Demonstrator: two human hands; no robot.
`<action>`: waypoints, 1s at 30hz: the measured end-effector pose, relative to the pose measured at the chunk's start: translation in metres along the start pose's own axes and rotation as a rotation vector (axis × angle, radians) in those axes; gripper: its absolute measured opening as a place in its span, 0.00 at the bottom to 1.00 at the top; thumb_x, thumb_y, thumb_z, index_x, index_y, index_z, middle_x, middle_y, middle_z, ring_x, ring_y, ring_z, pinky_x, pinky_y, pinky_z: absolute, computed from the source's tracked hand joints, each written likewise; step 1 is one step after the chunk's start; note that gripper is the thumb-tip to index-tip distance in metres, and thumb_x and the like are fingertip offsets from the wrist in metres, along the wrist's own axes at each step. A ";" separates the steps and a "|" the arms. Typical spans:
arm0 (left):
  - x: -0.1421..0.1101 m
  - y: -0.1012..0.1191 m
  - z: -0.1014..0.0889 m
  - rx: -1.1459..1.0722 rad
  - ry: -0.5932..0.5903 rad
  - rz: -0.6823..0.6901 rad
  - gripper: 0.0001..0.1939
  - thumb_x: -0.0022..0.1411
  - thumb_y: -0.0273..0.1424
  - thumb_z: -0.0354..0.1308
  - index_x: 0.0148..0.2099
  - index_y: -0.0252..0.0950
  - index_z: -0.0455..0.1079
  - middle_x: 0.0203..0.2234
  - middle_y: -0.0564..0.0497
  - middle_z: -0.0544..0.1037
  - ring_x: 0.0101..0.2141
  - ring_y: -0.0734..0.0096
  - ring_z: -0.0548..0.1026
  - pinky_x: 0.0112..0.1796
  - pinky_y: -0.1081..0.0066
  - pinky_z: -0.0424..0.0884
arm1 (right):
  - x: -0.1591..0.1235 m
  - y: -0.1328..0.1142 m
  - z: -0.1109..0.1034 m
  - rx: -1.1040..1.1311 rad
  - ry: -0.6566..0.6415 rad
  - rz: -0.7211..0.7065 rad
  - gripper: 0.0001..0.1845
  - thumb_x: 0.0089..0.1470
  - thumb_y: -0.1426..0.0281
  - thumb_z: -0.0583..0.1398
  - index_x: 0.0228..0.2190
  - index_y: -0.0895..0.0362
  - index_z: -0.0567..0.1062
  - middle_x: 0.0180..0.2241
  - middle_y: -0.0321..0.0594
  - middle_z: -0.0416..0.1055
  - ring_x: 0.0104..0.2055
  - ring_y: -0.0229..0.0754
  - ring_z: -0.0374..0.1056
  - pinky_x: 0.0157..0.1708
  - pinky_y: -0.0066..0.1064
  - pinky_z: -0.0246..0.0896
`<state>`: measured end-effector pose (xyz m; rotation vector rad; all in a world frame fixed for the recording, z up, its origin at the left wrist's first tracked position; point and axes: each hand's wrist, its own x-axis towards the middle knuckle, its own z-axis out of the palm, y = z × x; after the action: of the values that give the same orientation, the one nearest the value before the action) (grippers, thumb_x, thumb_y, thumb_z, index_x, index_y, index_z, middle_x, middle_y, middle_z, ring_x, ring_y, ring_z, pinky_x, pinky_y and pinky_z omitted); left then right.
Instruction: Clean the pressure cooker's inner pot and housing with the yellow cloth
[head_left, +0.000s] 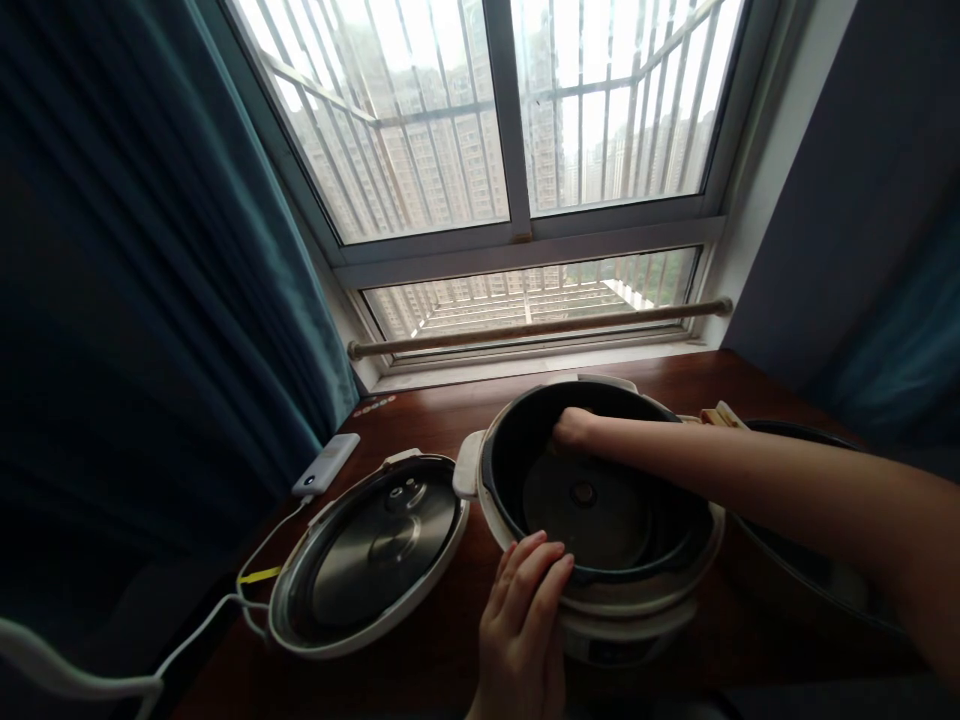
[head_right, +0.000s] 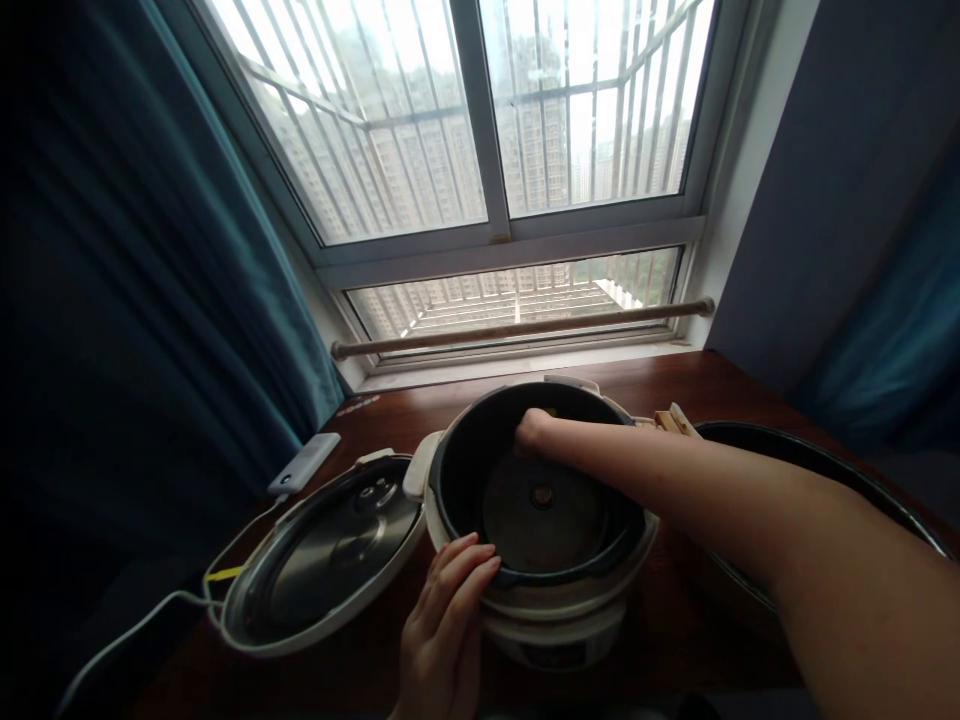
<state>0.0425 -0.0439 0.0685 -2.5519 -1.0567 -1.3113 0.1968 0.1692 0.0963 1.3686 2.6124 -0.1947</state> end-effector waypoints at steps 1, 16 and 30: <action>0.000 0.000 0.000 0.000 0.006 -0.001 0.23 0.58 0.19 0.44 0.55 0.31 0.60 0.49 0.42 0.68 0.55 0.61 0.61 0.54 0.61 0.58 | -0.002 0.000 -0.002 -0.026 -0.041 -0.020 0.07 0.53 0.70 0.57 0.33 0.60 0.74 0.37 0.43 0.71 0.40 0.41 0.68 0.41 0.34 0.63; 0.002 0.007 -0.001 -0.036 -0.005 -0.042 0.24 0.58 0.18 0.44 0.57 0.33 0.58 0.50 0.42 0.67 0.55 0.60 0.60 0.53 0.57 0.62 | -0.073 -0.012 -0.017 -0.069 -0.430 -0.111 0.10 0.37 0.76 0.63 0.28 0.62 0.78 0.28 0.45 0.74 0.32 0.45 0.70 0.31 0.30 0.61; 0.078 0.027 -0.024 -0.051 -0.350 -0.203 0.16 0.63 0.28 0.45 0.52 0.37 0.64 0.51 0.45 0.68 0.50 0.64 0.68 0.49 0.64 0.67 | -0.192 -0.049 -0.048 0.221 0.599 0.183 0.12 0.57 0.71 0.50 0.37 0.58 0.73 0.36 0.45 0.73 0.37 0.44 0.69 0.34 0.31 0.60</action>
<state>0.0736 -0.0310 0.1474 -2.8458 -1.3901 -0.9555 0.2588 -0.0027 0.1873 1.9930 2.9679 -0.0503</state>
